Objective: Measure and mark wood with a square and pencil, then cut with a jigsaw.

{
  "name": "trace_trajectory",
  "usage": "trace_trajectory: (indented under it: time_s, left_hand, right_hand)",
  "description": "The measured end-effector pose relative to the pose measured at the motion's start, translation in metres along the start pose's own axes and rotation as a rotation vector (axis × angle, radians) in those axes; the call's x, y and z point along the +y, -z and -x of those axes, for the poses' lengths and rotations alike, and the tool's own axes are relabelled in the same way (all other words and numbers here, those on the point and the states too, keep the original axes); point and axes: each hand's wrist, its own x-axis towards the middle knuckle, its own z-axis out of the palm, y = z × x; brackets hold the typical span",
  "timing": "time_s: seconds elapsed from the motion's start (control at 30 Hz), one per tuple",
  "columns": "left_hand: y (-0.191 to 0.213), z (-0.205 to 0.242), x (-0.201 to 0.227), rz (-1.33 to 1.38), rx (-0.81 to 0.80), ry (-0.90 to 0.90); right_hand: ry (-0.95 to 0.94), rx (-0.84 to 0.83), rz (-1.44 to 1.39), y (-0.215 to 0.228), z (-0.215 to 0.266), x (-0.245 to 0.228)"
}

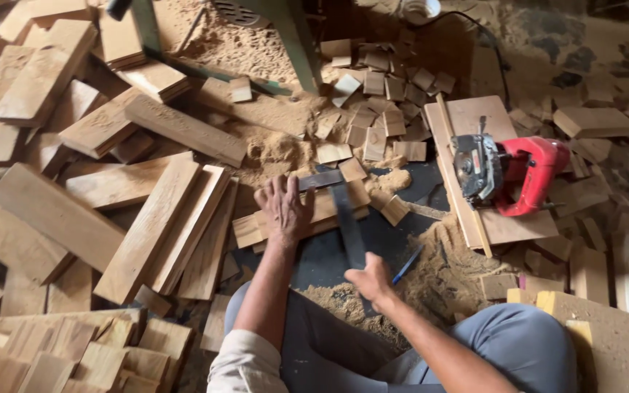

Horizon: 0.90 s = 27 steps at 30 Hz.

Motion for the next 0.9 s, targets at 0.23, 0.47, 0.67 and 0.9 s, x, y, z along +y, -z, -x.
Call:
trace_trajectory:
  time_s: [0.23,0.47,0.67,0.9]
  left_hand:
    - [0.014,-0.012,0.009,-0.014,-0.142,0.113]
    - [0.034,-0.013,0.019,-0.076,-0.323,0.206]
    - [0.020,-0.015,0.014,-0.104,-0.268,0.149]
    - [0.029,-0.015,0.017,-0.064,-0.316,0.129]
  right_hand:
    - [0.220,0.121,0.365,-0.024,-0.022,0.050]
    - [0.507,0.234,0.467,0.074,-0.013,-0.070]
    - [0.727,1.051,0.612,0.262,-0.047,-0.091]
    - [0.597,0.508,-0.338,0.323,-0.083,-0.092]
